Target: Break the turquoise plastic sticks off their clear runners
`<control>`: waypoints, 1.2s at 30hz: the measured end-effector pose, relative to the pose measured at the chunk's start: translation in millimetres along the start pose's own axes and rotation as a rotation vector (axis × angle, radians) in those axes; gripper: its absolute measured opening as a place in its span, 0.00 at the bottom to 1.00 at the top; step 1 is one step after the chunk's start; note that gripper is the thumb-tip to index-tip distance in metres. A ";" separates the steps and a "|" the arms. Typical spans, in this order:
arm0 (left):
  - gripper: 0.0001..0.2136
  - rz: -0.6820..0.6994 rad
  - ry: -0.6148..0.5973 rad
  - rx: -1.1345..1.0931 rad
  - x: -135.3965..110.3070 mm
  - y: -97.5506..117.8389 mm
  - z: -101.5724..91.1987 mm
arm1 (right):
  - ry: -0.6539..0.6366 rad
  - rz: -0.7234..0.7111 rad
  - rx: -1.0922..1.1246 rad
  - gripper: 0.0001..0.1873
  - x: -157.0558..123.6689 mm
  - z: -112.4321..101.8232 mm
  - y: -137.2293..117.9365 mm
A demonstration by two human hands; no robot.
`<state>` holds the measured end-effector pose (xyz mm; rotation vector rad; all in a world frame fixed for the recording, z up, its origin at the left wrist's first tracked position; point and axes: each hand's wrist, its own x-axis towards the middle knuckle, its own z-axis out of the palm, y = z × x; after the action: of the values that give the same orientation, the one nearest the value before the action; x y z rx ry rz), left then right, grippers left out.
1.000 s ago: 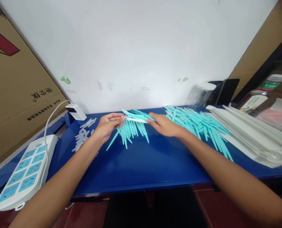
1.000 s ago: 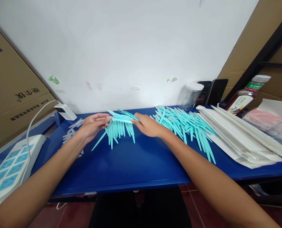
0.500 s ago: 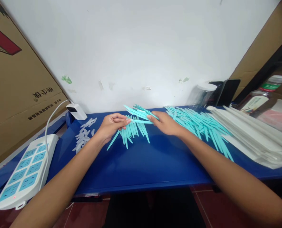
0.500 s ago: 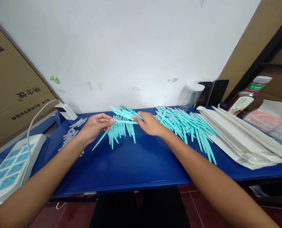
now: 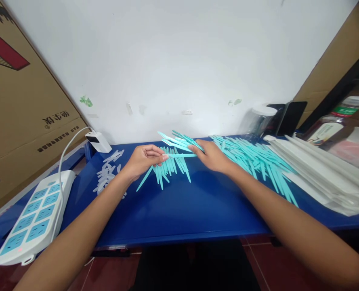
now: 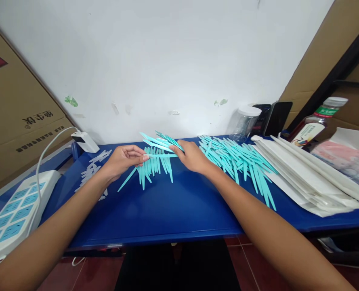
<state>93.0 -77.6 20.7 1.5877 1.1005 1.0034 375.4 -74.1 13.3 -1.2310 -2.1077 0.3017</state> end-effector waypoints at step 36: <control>0.29 0.083 0.195 0.215 17.4 -5.4 -73.6 | -0.062 -0.008 -0.128 0.22 -1.2 -8.6 0.9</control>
<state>27.1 -42.8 34.8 1.7462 1.3210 1.1457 382.0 -75.8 18.8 -1.3009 -2.2138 0.2068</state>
